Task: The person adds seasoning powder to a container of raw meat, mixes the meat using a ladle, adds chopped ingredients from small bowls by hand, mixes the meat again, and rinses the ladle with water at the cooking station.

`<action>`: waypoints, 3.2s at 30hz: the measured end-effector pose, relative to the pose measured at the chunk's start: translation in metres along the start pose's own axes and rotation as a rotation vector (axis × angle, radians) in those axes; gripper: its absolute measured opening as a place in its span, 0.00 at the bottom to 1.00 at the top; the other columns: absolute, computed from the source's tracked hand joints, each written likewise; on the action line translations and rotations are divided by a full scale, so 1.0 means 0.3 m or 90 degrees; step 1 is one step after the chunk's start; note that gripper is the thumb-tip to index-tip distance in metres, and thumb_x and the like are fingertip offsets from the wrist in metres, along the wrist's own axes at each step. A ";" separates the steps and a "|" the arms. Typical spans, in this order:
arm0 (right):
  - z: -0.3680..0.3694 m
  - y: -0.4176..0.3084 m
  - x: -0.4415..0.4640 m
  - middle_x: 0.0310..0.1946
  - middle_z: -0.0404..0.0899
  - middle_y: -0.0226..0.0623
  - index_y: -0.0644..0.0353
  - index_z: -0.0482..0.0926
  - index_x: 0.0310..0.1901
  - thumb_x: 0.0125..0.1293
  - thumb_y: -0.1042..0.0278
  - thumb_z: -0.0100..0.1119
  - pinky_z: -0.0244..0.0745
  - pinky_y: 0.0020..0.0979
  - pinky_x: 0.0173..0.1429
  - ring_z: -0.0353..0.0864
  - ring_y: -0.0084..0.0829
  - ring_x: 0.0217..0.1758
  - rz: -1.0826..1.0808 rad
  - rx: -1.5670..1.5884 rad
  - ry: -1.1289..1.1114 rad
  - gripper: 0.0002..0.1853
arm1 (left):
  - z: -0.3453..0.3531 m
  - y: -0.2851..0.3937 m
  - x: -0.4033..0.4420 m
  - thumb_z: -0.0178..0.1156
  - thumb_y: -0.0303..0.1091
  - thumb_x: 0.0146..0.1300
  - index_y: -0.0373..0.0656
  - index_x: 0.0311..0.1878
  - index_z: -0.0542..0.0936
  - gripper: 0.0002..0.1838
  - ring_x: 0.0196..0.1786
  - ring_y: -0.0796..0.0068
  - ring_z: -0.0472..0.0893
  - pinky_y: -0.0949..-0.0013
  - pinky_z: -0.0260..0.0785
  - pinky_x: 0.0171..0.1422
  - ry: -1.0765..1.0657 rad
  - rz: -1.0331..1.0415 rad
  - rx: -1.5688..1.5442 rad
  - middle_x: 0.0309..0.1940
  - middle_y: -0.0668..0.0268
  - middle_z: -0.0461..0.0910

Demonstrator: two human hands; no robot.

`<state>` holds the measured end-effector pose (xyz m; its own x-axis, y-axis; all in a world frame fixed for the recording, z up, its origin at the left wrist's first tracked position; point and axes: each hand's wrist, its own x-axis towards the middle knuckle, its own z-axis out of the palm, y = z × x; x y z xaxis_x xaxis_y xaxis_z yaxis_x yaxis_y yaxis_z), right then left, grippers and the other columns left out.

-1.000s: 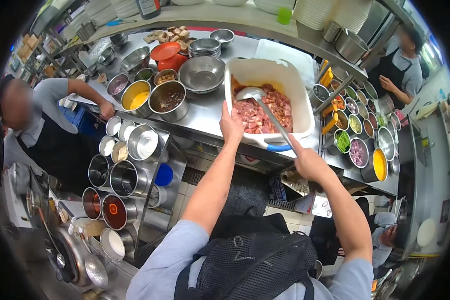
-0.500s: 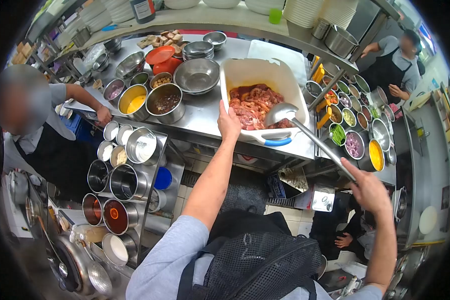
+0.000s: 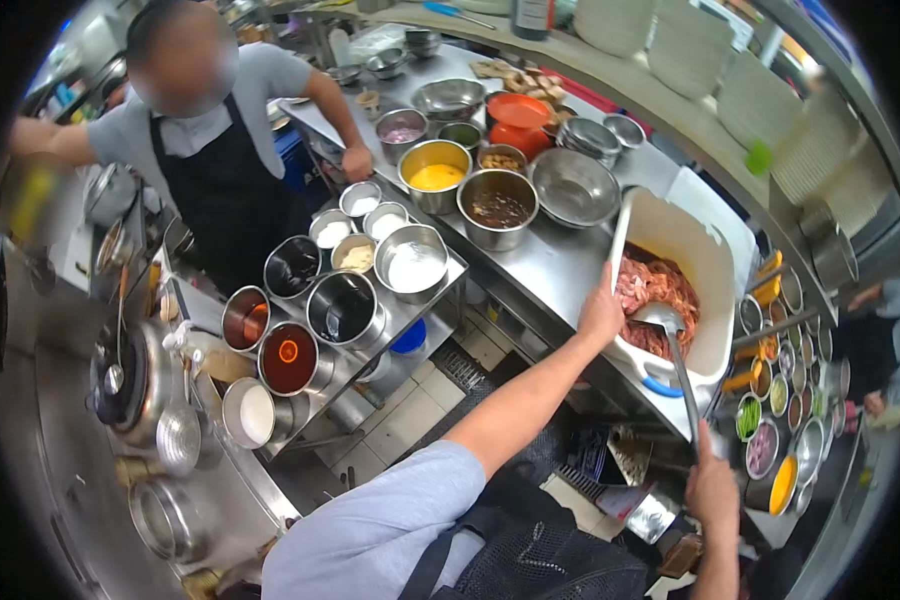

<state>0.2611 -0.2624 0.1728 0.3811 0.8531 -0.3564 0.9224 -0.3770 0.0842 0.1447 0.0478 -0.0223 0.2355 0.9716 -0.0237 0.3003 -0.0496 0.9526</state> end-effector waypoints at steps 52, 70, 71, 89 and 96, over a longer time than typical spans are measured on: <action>-0.126 0.224 -0.218 0.42 0.86 0.50 0.27 0.64 0.80 0.67 0.77 0.59 0.82 0.53 0.49 0.86 0.55 0.43 -0.001 -0.013 0.130 0.42 | 0.040 -0.032 -0.008 0.54 0.37 0.78 0.32 0.78 0.63 0.31 0.59 0.36 0.83 0.47 0.74 0.64 0.094 0.082 -0.036 0.56 0.35 0.83; 0.160 0.131 0.278 0.40 0.85 0.68 0.37 0.53 0.84 0.68 0.76 0.54 0.80 0.59 0.58 0.86 0.66 0.46 0.026 0.155 0.119 0.45 | 0.000 -0.002 -0.019 0.53 0.33 0.77 0.34 0.81 0.59 0.33 0.56 0.35 0.83 0.44 0.75 0.62 0.034 0.073 0.007 0.55 0.37 0.83; 0.136 0.174 0.270 0.43 0.84 0.70 0.42 0.60 0.82 0.67 0.75 0.55 0.78 0.59 0.61 0.84 0.67 0.47 0.027 0.216 0.113 0.41 | 0.002 0.001 -0.014 0.53 0.33 0.77 0.34 0.81 0.59 0.33 0.56 0.35 0.83 0.44 0.75 0.62 0.032 0.074 0.008 0.55 0.37 0.83; -0.074 0.083 0.094 0.40 0.86 0.53 0.42 0.55 0.84 0.66 0.80 0.54 0.86 0.51 0.46 0.90 0.53 0.40 0.089 -0.184 -0.035 0.45 | -0.001 -0.020 -0.012 0.55 0.30 0.75 0.30 0.80 0.59 0.34 0.55 0.35 0.84 0.46 0.75 0.60 0.004 0.110 0.022 0.52 0.35 0.84; 0.276 0.130 0.317 0.35 0.85 0.53 0.48 0.58 0.83 0.74 0.73 0.55 0.84 0.53 0.43 0.90 0.52 0.38 0.095 0.096 0.149 0.38 | 0.004 -0.009 -0.014 0.55 0.28 0.74 0.31 0.81 0.59 0.35 0.57 0.38 0.86 0.49 0.77 0.62 0.004 0.077 0.033 0.53 0.34 0.84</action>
<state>0.3280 -0.2258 0.0650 0.5322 0.8374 -0.1245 0.8420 -0.5389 -0.0254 0.1440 0.0435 -0.0252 0.2669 0.9592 0.0930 0.3173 -0.1785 0.9314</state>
